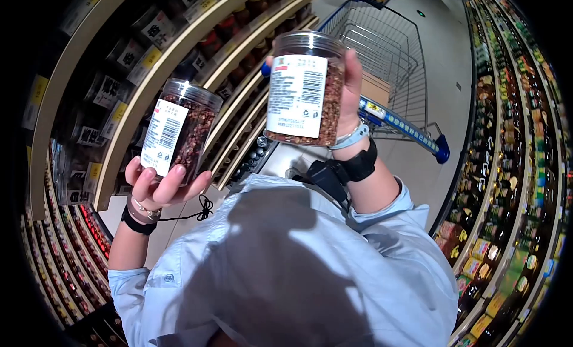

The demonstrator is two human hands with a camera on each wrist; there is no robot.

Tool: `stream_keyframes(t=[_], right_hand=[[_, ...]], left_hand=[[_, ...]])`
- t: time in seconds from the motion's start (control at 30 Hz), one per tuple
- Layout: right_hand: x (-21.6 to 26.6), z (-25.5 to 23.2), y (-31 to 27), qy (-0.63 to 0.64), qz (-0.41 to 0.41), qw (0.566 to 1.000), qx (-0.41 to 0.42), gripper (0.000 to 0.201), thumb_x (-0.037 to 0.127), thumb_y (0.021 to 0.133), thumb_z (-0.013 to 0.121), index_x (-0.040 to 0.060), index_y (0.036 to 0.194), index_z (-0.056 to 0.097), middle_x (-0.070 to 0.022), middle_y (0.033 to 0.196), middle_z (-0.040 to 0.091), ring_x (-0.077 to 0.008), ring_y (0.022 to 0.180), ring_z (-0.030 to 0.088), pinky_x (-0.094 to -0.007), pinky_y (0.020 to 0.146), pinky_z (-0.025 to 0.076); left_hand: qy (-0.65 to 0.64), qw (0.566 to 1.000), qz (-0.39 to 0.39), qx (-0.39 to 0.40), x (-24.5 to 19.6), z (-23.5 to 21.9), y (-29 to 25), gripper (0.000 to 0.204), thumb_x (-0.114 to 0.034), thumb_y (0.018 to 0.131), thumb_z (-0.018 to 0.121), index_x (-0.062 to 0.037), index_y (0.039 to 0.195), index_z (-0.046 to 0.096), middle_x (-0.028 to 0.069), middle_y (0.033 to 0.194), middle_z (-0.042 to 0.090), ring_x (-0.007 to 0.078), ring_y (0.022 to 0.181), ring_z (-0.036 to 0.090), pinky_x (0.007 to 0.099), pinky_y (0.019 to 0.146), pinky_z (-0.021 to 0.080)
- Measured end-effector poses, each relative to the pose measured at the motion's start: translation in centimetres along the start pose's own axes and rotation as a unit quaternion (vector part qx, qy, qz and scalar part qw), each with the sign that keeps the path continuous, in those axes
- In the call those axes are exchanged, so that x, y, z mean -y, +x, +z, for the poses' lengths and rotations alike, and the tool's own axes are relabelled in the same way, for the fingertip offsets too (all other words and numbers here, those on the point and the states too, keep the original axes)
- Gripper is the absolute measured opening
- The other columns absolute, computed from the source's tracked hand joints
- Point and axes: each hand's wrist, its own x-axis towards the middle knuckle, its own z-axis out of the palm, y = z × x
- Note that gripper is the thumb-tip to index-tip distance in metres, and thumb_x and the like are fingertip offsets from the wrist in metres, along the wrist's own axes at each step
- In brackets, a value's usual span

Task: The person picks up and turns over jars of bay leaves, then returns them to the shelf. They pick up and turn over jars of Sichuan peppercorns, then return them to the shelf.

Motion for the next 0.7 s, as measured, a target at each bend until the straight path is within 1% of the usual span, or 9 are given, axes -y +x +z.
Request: stream_keyframes(t=[0.03, 0.1, 0.2, 0.27, 0.33, 0.4, 0.47, 0.63, 0.7], right_hand=[[0.2, 0.1, -0.3, 0.015, 0.038, 0.999, 0.024, 0.078, 0.058, 0.074, 0.056, 0.0108, 0.13, 0.031, -0.0232, 0.13, 0.032, -0.0352, 0.115, 0.042, -0.0415, 0.094, 0.042], [-0.3, 0.7, -0.1, 0.008, 0.024, 0.999, 0.034, 0.076, 0.058, 0.075, 0.056, 0.01, 0.129, 0.032, -0.0233, 0.13, 0.032, -0.0353, 0.115, 0.042, -0.0415, 0.093, 0.043], [-0.9, 1.2, 0.1, -0.022, 0.012, 0.998, 0.053, 0.073, 0.055, 0.078, 0.054, 0.0095, 0.13, 0.032, -0.0236, 0.13, 0.032, -0.0349, 0.115, 0.042, -0.0408, 0.093, 0.043], [-1.5, 2.3, 0.3, -0.059, 0.014, 0.997, -0.039, 0.07, 0.053, 0.081, 0.048, 0.0071, 0.132, 0.032, -0.0229, 0.126, 0.041, -0.0341, 0.114, 0.046, -0.0417, 0.086, 0.047], [-1.7, 3.3, 1.2, -0.21, 0.04, 0.971, -0.107, 0.066, 0.047, 0.084, 0.047, 0.0057, 0.133, 0.03, -0.0183, 0.114, 0.052, -0.0264, 0.097, 0.056, -0.0366, 0.082, 0.048], [-2.4, 3.6, 3.0, -0.259, 0.045, 0.962, -0.07, 0.064, 0.04, 0.084, 0.049, 0.0039, 0.133, 0.027, -0.0167, 0.111, 0.053, -0.0243, 0.095, 0.056, -0.035, 0.081, 0.048], [-2.5, 5.1, 5.6, -0.395, 0.059, 0.917, -0.026, 0.073, 0.036, 0.074, 0.066, 0.0022, 0.129, 0.031, -0.0154, 0.113, 0.05, -0.0224, 0.102, 0.052, -0.034, 0.088, 0.043], [-2.9, 13.1, 12.2, -0.711, 0.129, 0.653, 0.228, 0.088, 0.025, 0.053, 0.081, 0.0018, 0.126, 0.038, -0.009, 0.113, 0.043, -0.0181, 0.108, 0.043, -0.028, 0.095, 0.032], [-3.7, 16.9, 14.6, -0.755, 0.016, 0.561, 0.339, 0.083, 0.025, 0.052, 0.08, 0.0005, 0.121, 0.043, -0.0101, 0.112, 0.041, -0.0201, 0.106, 0.044, -0.0289, 0.094, 0.033]], left_hand=[[-0.002, 1.0, 0.001, -0.007, -0.1, -0.1, 0.1, 0.04, -0.033, 0.082, 0.053, -0.0383, 0.12, 0.044, -0.0095, 0.122, 0.037, 0.0218, 0.115, 0.028, 0.0397, 0.093, 0.036], [0.006, 0.999, 0.033, -0.006, 0.3, -0.2, -0.1, 0.037, -0.041, 0.084, 0.047, -0.041, 0.12, 0.043, -0.0014, 0.125, 0.034, 0.0262, 0.117, 0.026, 0.0446, 0.097, 0.031], [-0.002, 1.0, 0.031, -0.005, 0.6, -0.5, -0.8, 0.037, -0.039, 0.083, 0.05, -0.0403, 0.12, 0.044, -0.0005, 0.126, 0.033, 0.0274, 0.117, 0.027, 0.0452, 0.096, 0.033], [-0.012, 1.0, 0.012, -0.022, 1.0, -0.5, -1.3, 0.038, -0.038, 0.082, 0.052, -0.0391, 0.119, 0.045, 0.0009, 0.127, 0.033, 0.0296, 0.118, 0.028, 0.0457, 0.094, 0.035], [-0.06, 0.997, -0.029, -0.025, 1.5, -1.1, -2.4, 0.042, -0.028, 0.078, 0.062, -0.0377, 0.117, 0.047, 0.0022, 0.127, 0.032, 0.0322, 0.118, 0.029, 0.0478, 0.091, 0.039], [-0.109, 0.989, -0.081, -0.059, 2.1, -1.0, -4.1, 0.053, -0.014, 0.072, 0.067, -0.0375, 0.115, 0.046, 0.004, 0.128, 0.032, 0.0344, 0.119, 0.029, 0.0511, 0.093, 0.039], [-0.072, 0.979, -0.153, -0.118, 2.0, -1.7, -5.1, 0.041, -0.023, 0.074, 0.065, -0.0361, 0.109, 0.048, 0.0017, 0.118, 0.038, 0.0305, 0.113, 0.035, 0.0474, 0.093, 0.042], [-0.016, 0.942, -0.292, -0.162, 0.9, -5.3, -8.5, 0.061, -0.01, 0.065, 0.074, -0.0382, 0.111, 0.046, 0.0055, 0.118, 0.037, 0.0337, 0.107, 0.038, 0.0463, 0.087, 0.048], [0.051, 0.926, -0.325, -0.186, 0.4, -6.0, -9.6, 0.062, -0.008, 0.063, 0.075, -0.0383, 0.109, 0.045, 0.0068, 0.118, 0.036, 0.0335, 0.106, 0.039, 0.0451, 0.084, 0.049]])
